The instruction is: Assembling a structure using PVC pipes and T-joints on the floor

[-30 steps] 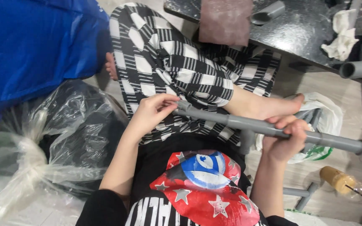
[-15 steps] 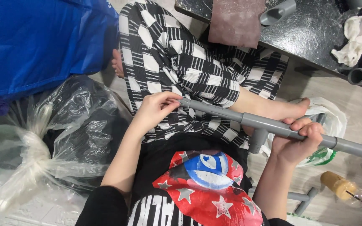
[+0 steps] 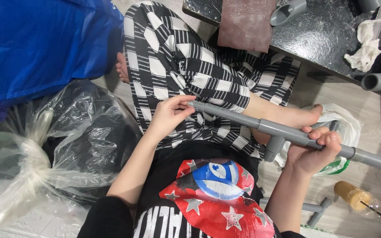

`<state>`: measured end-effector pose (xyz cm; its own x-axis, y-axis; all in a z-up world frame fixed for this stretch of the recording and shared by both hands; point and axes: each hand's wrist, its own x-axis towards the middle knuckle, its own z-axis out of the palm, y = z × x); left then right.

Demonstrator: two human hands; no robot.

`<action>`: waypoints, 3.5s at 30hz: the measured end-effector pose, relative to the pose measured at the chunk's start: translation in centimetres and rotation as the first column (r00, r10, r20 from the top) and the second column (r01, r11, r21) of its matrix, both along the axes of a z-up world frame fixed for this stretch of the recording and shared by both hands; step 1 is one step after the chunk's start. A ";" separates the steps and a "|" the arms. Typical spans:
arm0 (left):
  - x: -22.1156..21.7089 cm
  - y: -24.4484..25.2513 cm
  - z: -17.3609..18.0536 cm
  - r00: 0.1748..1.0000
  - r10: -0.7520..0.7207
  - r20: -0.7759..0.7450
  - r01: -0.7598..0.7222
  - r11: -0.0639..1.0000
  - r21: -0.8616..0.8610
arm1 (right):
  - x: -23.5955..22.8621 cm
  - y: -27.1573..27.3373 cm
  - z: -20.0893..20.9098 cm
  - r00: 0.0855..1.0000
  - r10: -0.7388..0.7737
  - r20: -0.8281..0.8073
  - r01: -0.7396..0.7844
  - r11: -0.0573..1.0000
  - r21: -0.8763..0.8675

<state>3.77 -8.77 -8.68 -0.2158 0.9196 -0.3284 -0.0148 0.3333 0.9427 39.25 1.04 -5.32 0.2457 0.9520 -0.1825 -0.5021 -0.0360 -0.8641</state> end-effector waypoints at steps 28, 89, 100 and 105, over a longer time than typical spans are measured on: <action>3.5 23.9 4.0 0.768 0.206 -0.606 0.199 0.823 0.531 | -1.7 -1.2 -1.2 0.998 0.055 0.003 -0.055 0.997 -0.045; 4.8 0.7 -0.7 0.874 -0.210 0.438 -0.017 0.887 0.461 | 1.6 -1.0 -2.4 0.986 0.102 0.131 -0.088 0.991 -0.105; 4.8 0.5 -0.6 0.984 -0.067 0.166 0.021 0.964 0.266 | 1.8 -0.9 -3.3 0.983 0.113 0.142 -0.106 0.993 -0.054; 4.2 0.5 -0.5 0.987 -0.126 0.101 0.096 0.960 0.262 | 1.8 -1.1 -3.2 0.984 0.113 0.139 -0.105 0.992 -0.067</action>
